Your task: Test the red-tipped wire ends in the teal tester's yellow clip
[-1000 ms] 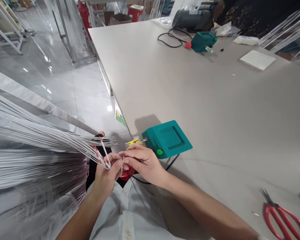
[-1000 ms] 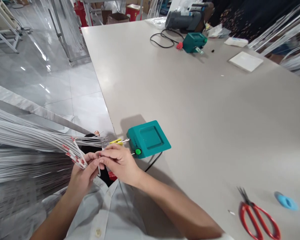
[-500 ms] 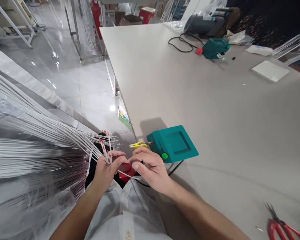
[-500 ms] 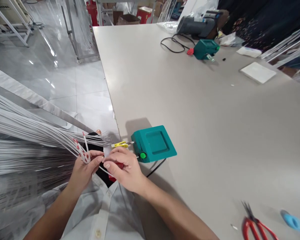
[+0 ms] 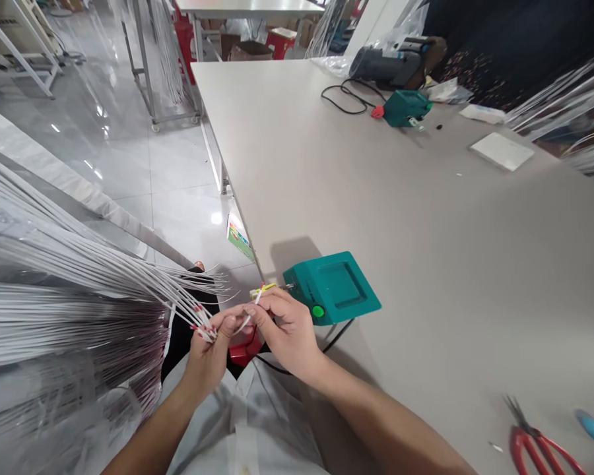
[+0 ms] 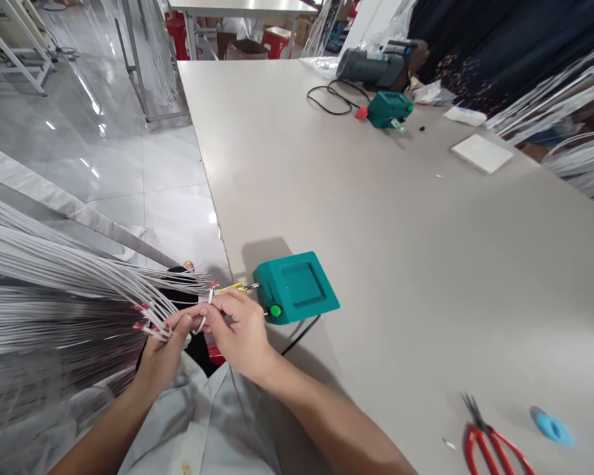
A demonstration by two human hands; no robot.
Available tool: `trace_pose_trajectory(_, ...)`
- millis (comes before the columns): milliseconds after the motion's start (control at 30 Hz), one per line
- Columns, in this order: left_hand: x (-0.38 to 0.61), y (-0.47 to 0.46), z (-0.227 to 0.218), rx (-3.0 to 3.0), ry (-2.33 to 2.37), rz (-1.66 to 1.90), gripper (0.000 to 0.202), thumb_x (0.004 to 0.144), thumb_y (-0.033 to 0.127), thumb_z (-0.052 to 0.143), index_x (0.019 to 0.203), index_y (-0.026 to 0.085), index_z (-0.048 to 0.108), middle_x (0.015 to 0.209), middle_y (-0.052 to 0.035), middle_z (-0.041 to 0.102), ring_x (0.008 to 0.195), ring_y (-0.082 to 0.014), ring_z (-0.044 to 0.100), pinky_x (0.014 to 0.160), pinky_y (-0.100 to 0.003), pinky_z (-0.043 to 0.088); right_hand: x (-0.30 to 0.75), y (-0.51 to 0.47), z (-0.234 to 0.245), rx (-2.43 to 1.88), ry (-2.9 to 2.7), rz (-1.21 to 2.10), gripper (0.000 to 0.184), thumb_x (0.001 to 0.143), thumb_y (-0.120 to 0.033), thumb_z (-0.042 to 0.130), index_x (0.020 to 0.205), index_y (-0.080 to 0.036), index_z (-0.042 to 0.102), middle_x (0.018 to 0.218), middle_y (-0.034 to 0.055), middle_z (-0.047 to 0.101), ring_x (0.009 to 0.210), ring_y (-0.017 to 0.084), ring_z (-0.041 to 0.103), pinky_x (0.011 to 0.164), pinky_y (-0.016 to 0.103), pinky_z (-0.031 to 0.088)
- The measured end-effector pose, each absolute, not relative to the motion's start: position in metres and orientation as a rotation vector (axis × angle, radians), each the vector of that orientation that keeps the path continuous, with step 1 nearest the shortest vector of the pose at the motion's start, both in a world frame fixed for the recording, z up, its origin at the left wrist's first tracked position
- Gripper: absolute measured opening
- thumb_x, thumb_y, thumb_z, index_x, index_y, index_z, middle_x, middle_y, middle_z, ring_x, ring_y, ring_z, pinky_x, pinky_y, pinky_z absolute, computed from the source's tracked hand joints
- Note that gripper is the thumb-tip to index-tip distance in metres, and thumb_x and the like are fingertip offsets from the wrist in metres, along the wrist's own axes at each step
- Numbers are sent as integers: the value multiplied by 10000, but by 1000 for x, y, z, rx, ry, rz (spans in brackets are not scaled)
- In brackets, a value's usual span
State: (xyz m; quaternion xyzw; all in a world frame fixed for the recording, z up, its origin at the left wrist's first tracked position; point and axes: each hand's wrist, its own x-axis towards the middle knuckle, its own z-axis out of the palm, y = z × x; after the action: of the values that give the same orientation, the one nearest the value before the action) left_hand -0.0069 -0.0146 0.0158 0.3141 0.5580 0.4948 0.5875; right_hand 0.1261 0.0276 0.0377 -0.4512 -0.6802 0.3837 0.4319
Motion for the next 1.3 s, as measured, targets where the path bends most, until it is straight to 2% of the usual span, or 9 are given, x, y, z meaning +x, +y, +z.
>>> trace_pose_trajectory(67,-9,-13,13,627,1356,1255,325,788,395,544,1001,179,659,840,-66,707,709,-141,613,692,-263,476,127,26,35,-1129,-1734,939,190,825,-214,519,661,-180,609,668,26,577,663,136,541,636,260,454)
trace_pose_trajectory(167,-8,-11,16,614,1426,1335,329,786,401,542,1009,188,656,878,-64,698,591,-105,570,550,-226,460,124,22,32,-1133,-1798,954,192,835,-211,498,685,-176,613,675,30,567,654,134,539,633,261,456)
trace_pose_trajectory(300,-3,-10,27,892,1470,1291,181,713,305,640,827,188,716,905,-51,651,802,-159,600,711,-248,476,119,17,28,-1116,-1917,976,245,855,-200,438,695,-167,621,707,48,572,670,135,542,621,261,460)
trace_pose_trajectory(367,-1,-10,30,959,1482,1283,123,691,274,657,743,181,720,880,-50,639,849,-181,597,758,-270,473,119,16,28,-1095,-1971,952,251,854,-189,422,715,-168,629,739,59,585,692,140,547,620,266,466)
trace_pose_trajectory(600,-3,-11,28,735,1552,1186,176,690,295,660,809,175,707,791,-43,699,796,-185,626,717,-283,487,127,21,35,-1084,-1729,879,161,801,-127,509,871,-187,642,818,68,616,775,151,578,697,285,491)
trace_pose_trajectory(800,2,-13,28,763,1479,1174,128,644,248,695,738,161,695,726,-32,707,676,-150,623,660,-248,490,126,23,34,-1094,-1676,929,77,768,-147,562,762,-185,628,733,41,616,689,144,571,622,276,482)
trace_pose_trajectory(900,2,-14,27,790,1471,1161,123,659,250,680,732,151,688,679,-26,691,645,-142,605,621,-237,484,126,24,35,-1112,-1721,920,119,794,-156,528,710,-187,606,675,26,598,665,143,547,608,276,467)
trace_pose_trajectory(1133,5,-15,32,689,1446,1178,179,683,306,657,715,130,664,566,2,622,435,-74,465,415,-190,374,130,24,35,-1044,-1855,827,128,820,-154,470,755,-177,578,728,51,573,721,157,524,656,300,465)
trace_pose_trajectory(1300,4,-15,35,696,1450,1186,179,686,319,650,694,140,658,567,3,611,483,-91,496,447,-195,389,132,23,31,-1052,-1930,804,125,809,-150,470,727,-185,557,709,42,555,706,157,512,639,297,463)
